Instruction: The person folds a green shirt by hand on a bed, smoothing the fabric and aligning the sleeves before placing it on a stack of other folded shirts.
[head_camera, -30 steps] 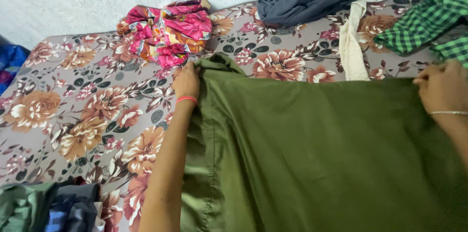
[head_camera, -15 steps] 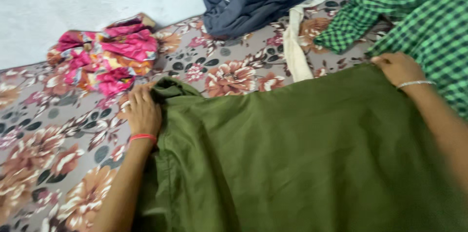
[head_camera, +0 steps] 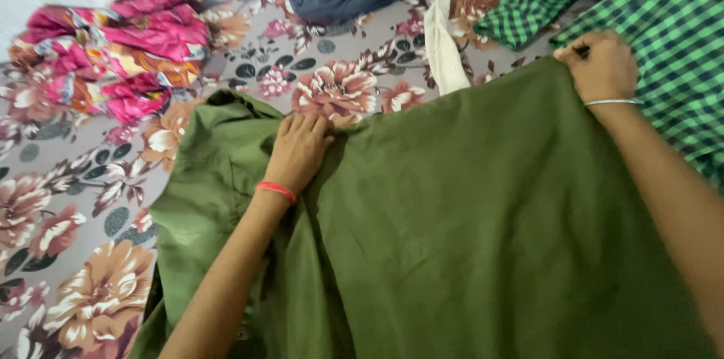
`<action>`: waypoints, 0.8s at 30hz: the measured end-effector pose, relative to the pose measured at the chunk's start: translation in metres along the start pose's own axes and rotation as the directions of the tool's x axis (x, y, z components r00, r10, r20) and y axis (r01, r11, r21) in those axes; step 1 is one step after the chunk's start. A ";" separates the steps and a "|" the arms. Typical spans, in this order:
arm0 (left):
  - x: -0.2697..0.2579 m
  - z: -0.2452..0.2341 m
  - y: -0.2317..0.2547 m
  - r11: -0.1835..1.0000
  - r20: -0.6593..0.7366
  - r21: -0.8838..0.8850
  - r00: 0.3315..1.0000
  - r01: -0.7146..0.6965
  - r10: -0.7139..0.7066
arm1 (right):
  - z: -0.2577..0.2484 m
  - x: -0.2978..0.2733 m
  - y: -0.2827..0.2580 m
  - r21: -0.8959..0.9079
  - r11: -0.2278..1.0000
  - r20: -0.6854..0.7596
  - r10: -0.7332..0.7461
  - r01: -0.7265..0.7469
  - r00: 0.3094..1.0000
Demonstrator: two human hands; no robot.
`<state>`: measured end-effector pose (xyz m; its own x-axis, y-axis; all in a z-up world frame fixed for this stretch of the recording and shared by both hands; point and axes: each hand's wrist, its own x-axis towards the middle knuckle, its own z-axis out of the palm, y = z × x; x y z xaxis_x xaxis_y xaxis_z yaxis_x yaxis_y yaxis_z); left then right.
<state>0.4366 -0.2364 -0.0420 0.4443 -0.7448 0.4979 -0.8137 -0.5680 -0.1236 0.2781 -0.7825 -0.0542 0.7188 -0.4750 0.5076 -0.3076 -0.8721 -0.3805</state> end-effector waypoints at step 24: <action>-0.025 -0.041 0.179 0.940 0.143 -0.178 0.952 0.292 -0.269 | -0.112 -0.120 -0.047 -0.529 0.785 0.126 -0.304 0.324 0.944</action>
<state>0.2649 -0.3050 -0.0409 0.6958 -0.6067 0.3844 -0.7015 -0.6891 0.1820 0.1368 -0.6976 -0.0104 0.8509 -0.1683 0.4976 -0.3384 -0.9002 0.2741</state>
